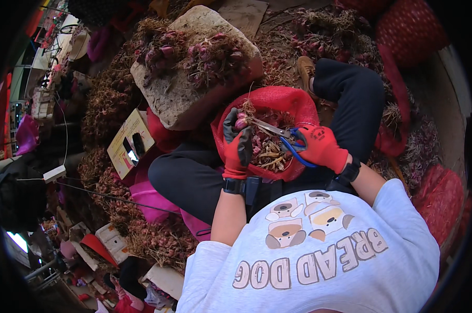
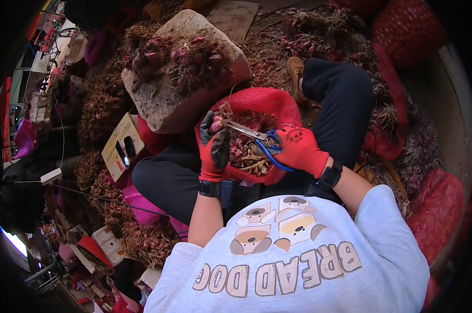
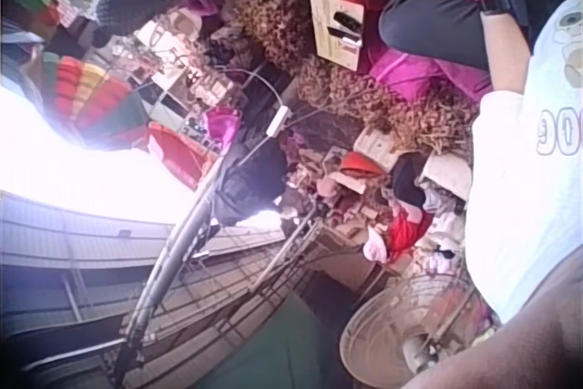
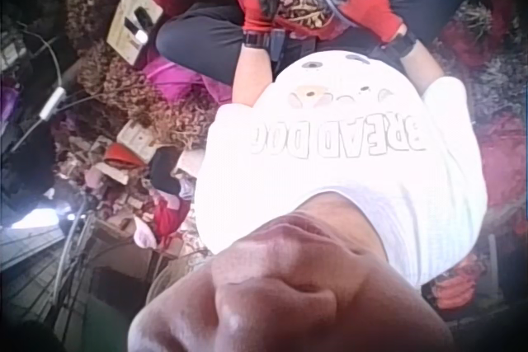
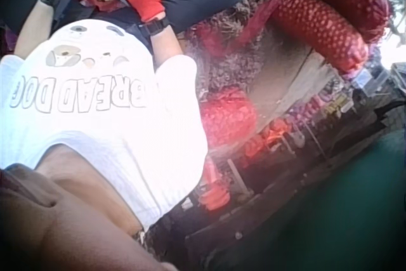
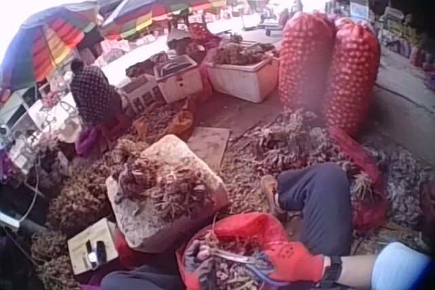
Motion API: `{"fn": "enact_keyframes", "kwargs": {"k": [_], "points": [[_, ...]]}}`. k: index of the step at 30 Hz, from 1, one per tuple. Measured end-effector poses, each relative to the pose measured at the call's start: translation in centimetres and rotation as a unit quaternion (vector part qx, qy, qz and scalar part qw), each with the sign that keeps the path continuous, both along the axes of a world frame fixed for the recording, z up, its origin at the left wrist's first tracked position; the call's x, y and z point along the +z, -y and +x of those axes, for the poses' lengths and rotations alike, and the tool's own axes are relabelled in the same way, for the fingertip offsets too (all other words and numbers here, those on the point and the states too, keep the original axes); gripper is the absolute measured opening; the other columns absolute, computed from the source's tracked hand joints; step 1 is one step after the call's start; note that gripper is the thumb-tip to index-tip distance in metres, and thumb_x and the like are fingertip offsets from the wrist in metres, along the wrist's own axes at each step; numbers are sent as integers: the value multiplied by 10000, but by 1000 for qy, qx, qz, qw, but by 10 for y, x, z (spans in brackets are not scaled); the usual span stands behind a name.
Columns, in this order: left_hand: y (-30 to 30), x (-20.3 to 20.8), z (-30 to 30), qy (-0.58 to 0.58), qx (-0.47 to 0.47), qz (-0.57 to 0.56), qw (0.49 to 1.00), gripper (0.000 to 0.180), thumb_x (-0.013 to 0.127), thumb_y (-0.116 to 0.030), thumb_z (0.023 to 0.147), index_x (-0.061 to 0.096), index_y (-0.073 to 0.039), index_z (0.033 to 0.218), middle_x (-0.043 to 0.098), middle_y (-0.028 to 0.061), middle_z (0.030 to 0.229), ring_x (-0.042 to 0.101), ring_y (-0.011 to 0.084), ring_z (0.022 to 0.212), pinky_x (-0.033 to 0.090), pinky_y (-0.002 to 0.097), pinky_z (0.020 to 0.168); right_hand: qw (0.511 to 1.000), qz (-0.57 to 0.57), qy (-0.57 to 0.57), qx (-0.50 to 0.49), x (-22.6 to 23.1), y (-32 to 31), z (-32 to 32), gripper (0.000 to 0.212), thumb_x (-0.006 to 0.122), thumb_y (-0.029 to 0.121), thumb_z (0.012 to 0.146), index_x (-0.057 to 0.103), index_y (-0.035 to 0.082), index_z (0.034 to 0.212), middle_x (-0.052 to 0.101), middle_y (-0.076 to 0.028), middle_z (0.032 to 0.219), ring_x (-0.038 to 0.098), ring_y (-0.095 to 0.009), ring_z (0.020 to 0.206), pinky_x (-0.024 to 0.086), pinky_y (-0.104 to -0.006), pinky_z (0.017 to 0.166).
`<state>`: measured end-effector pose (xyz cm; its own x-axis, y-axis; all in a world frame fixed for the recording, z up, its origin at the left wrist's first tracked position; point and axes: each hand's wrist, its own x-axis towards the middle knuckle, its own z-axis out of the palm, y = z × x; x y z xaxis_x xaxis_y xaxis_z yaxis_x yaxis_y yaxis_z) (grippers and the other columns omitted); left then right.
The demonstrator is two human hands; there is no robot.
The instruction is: Trim and sort onions into bags.
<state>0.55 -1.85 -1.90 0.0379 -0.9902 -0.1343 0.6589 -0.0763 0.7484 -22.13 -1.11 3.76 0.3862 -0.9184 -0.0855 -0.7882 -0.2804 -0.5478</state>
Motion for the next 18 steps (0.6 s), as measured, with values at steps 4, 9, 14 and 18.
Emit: {"fn": "enact_keyframes", "kwargs": {"k": [4, 9, 14, 18], "points": [[1, -2, 0, -7, -19, -10, 1000, 535, 496, 83, 841, 376, -56, 1344, 473, 23, 1181, 497, 89, 1012, 422, 228, 903, 999, 25, -32, 3, 5, 3, -1, 453, 660, 479, 718, 625, 91, 949, 626, -102, 896, 617, -277, 825, 486, -375, 714], [1, -6, -4, 50, -16, 4, 999, 559, 487, 115, 823, 371, -43, 1347, 476, 25, 1167, 491, 85, 1003, 420, 231, 912, 999, -8, -36, 16, -13, -1, -6, 420, 689, 429, 668, 610, 92, 905, 616, -92, 856, 615, -281, 798, 479, -388, 689], [-1, 0, -5, 72, -27, -6, 997, 563, 487, 122, 821, 366, -31, 1349, 477, 23, 1138, 481, 74, 995, 414, 226, 907, 993, -16, -110, 30, -4, 1, -7, 382, 692, 410, 657, 600, 102, 863, 609, -78, 804, 613, -283, 751, 471, -397, 659], [1, -4, -3, 100, -23, -9, 995, 566, 497, 106, 825, 363, -39, 1355, 475, 16, 1163, 479, 84, 1019, 409, 225, 907, 992, -1, -121, 24, -15, 5, -7, 344, 680, 418, 691, 611, 112, 832, 615, -81, 755, 623, -279, 749, 475, -390, 658]]}}
